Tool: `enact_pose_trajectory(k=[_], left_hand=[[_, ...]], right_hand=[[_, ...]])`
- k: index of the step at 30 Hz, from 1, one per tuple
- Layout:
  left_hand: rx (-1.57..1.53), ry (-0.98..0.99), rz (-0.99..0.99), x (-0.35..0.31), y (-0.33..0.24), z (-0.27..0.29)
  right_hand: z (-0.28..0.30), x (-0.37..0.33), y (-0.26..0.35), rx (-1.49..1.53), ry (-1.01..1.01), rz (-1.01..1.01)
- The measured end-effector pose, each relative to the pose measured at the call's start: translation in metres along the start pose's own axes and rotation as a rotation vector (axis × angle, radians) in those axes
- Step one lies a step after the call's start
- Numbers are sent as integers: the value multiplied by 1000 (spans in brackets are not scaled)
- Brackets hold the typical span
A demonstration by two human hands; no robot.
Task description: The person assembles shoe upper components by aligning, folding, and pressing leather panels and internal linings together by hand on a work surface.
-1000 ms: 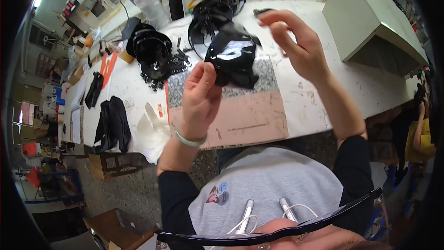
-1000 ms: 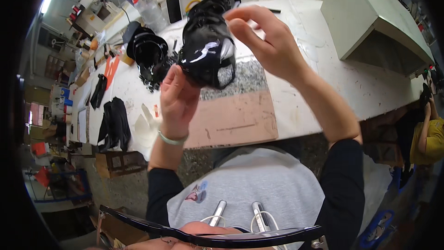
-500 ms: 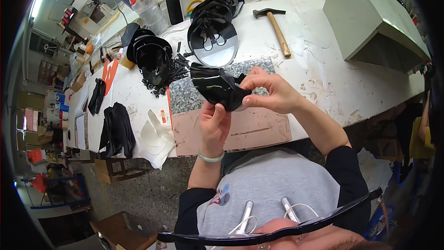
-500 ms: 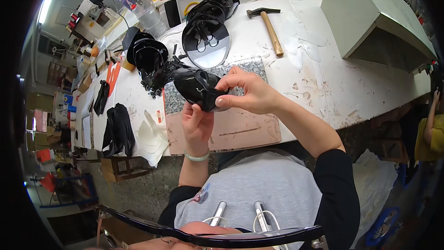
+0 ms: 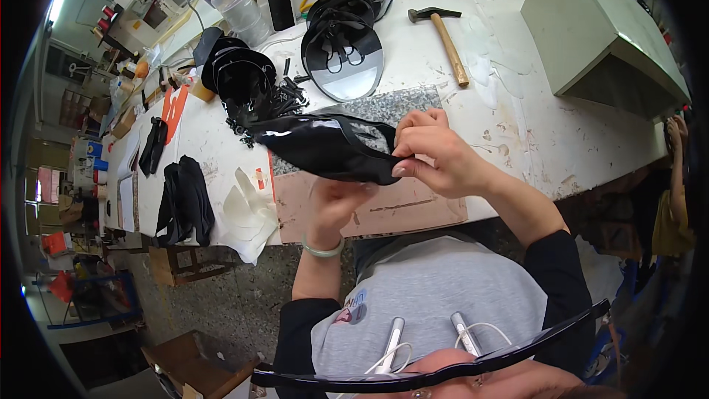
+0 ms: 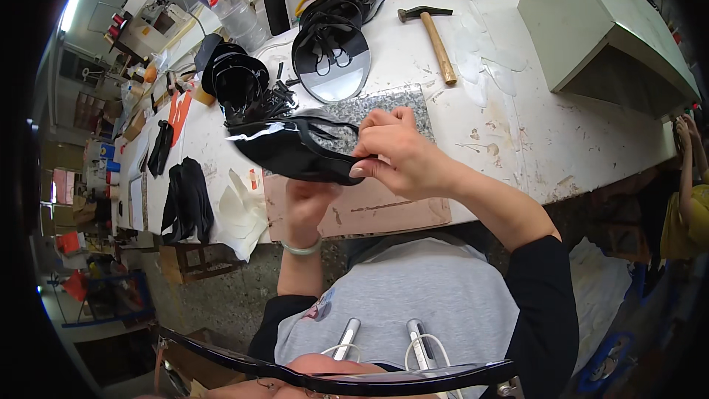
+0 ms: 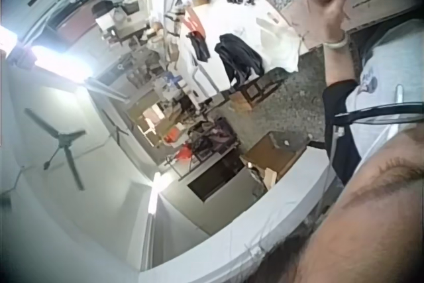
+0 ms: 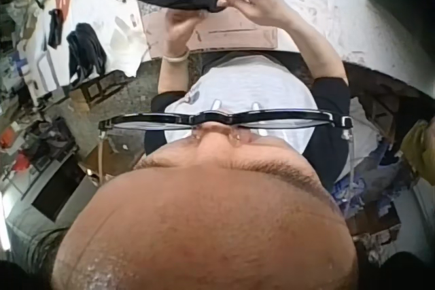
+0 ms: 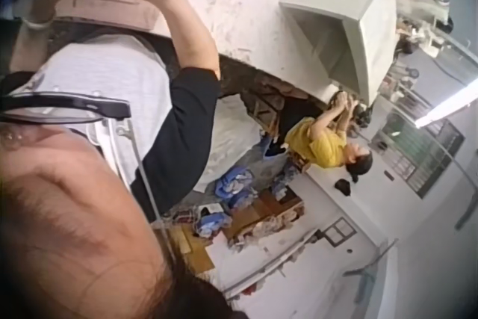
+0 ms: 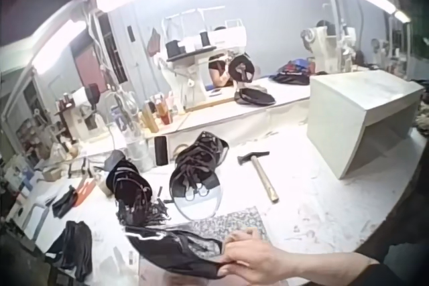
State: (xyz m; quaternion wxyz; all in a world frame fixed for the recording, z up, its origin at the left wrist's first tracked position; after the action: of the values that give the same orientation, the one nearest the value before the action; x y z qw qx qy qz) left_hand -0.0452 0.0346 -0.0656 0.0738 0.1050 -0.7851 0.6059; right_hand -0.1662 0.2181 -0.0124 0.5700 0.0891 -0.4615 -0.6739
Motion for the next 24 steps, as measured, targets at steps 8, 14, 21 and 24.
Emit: enact_pose_trajectory(k=[8, 14, 21, 24], left_hand=[[-280, -297, -13, 0, 31, -16], [-483, -384, 159, 6, 13, -11], [-372, -251, 66, -13, 28, -21], [-515, -362, 86, -7, 5, -23]], right_hand=[[-26, -23, -21, -60, 71, -115], [-32, -41, -21, -245, 63, -113], [-38, -31, -13, -101, -21, -183], [-32, -32, -10, -166, -30, -191]])
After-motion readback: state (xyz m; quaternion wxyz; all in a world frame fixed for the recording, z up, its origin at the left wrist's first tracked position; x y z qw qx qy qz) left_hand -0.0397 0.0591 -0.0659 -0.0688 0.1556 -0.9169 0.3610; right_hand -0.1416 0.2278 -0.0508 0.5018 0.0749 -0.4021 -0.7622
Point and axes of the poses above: each hand's wrist, its own x-axis towards the middle knuckle, its own z-axis out of the back of the hand, y = z × x, the point moved 1 cm from there along x, towards the middle knuckle, and after that the axes turned 5 degrees about y, right-handed, at the moved point
